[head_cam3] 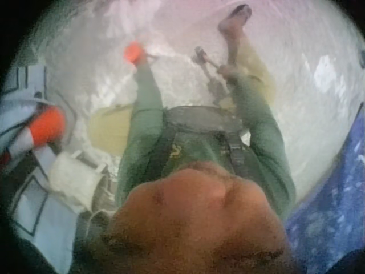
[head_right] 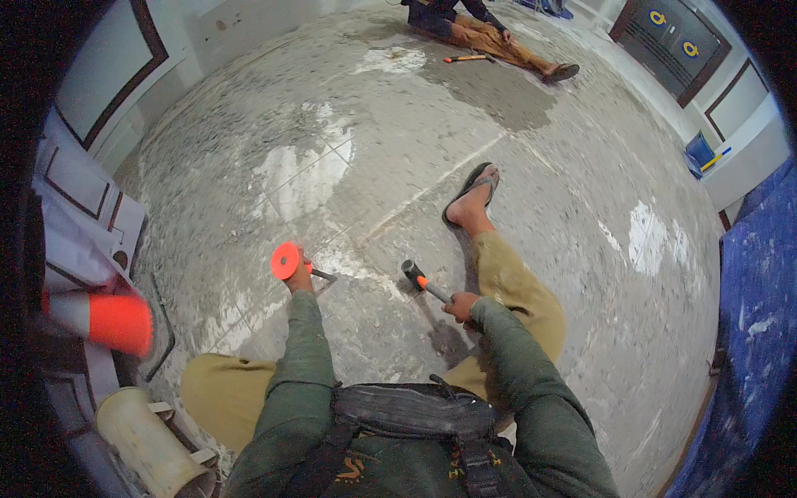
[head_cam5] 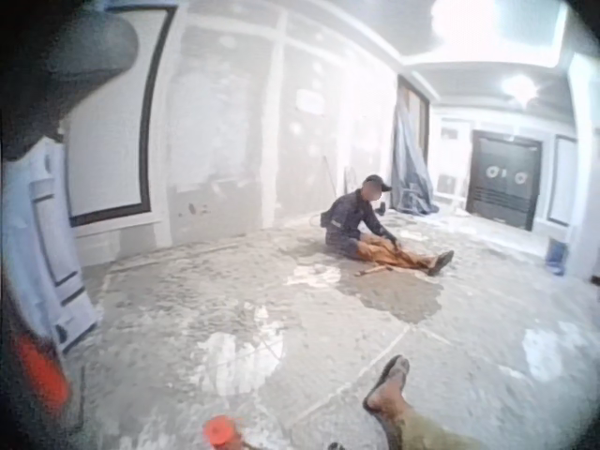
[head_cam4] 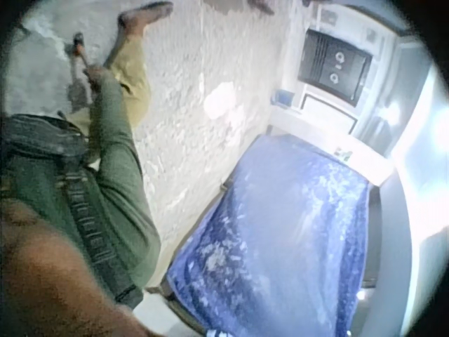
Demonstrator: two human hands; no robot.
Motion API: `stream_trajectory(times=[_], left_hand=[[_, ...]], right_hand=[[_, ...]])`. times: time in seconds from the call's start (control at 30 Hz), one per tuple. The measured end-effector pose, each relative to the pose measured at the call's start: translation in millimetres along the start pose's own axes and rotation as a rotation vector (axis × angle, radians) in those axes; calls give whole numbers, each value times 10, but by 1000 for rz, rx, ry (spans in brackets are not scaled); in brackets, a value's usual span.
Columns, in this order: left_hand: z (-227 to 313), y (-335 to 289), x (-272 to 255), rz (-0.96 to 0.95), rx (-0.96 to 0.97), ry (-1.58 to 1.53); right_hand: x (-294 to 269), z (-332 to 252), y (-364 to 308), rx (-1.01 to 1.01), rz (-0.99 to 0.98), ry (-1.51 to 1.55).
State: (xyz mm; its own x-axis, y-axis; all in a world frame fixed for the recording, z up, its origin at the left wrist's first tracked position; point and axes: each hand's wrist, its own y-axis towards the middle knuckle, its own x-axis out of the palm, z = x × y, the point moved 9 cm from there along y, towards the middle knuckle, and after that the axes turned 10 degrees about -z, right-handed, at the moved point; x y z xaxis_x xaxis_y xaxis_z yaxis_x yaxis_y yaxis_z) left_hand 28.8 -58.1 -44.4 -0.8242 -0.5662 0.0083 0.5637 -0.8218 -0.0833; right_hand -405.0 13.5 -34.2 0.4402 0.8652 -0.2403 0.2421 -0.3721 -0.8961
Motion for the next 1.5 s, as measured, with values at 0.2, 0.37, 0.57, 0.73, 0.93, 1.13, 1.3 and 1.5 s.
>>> stream_trajectory(times=[0.2,0.37,0.57,0.73,0.93,1.13,1.3,1.5], left_hand=[[55,-30,-57,14,-21,-133],[62,-18,106,-119,-23,-128],[132,-54,267,-232,14,-91],[-39,7,177,-269,11,12],[91,-45,410,-324,23,-3],[-109,190,318,-308,169,261],[-3,-40,585,-465,23,314],[147,-13,490,-414,219,419]], right_hand=[[-115,29,-146,2,31,158],[-134,43,-139,13,11,48],[-174,90,-45,3,40,74],[31,8,-120,121,-61,225],[-28,51,9,12,84,42],[134,-201,-61,-94,127,-136],[186,-365,-428,-277,123,75],[366,-1109,-882,-539,113,398]])
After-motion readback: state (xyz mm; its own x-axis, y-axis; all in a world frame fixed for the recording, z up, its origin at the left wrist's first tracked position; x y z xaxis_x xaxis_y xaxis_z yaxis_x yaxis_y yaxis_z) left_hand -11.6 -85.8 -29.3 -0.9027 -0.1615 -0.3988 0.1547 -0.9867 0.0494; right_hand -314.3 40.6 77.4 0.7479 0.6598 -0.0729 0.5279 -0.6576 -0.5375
